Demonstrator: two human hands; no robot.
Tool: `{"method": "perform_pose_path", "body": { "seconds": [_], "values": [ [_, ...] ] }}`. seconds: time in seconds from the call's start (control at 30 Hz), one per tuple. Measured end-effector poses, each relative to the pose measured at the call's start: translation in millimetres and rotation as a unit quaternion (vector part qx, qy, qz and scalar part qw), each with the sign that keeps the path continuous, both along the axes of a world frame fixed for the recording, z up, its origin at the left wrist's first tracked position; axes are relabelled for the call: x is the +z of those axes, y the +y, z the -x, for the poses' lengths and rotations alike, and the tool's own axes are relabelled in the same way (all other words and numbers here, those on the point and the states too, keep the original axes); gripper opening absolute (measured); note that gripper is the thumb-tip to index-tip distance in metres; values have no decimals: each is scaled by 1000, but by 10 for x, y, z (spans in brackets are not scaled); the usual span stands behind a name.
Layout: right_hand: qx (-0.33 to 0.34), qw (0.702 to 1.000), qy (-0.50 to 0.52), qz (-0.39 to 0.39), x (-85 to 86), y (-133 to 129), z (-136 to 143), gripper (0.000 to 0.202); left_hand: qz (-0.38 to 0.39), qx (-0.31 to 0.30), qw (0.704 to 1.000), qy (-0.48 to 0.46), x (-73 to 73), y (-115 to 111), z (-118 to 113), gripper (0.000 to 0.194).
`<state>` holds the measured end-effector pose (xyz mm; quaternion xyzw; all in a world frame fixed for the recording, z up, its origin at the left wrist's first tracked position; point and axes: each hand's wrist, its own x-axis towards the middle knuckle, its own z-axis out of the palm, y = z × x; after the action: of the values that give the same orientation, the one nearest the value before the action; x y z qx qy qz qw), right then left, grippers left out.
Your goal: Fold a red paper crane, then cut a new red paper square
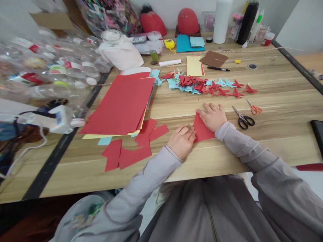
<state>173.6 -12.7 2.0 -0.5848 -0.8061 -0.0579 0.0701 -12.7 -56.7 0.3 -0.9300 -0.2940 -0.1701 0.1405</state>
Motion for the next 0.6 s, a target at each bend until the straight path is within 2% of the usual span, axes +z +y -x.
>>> {"method": "perform_pose_path", "body": {
  "seconds": [0.23,0.33,0.47,0.57,0.6],
  "values": [
    [1,1000,15,13,-9,12,7,41,-8,-16,999,-34,15,-158,121,19],
    [1,1000,27,9,-21,6,8,40,37,-8,998,-57,54,-218,144,20],
    [-2,999,40,7,-44,3,16,39,116,23,990,-77,176,-287,193,22],
    [-3,999,45,4,-60,5,26,39,192,70,970,-129,276,-196,202,28],
    [-3,999,47,3,-64,5,28,39,223,105,959,-141,303,-131,180,31]
  ]
}}
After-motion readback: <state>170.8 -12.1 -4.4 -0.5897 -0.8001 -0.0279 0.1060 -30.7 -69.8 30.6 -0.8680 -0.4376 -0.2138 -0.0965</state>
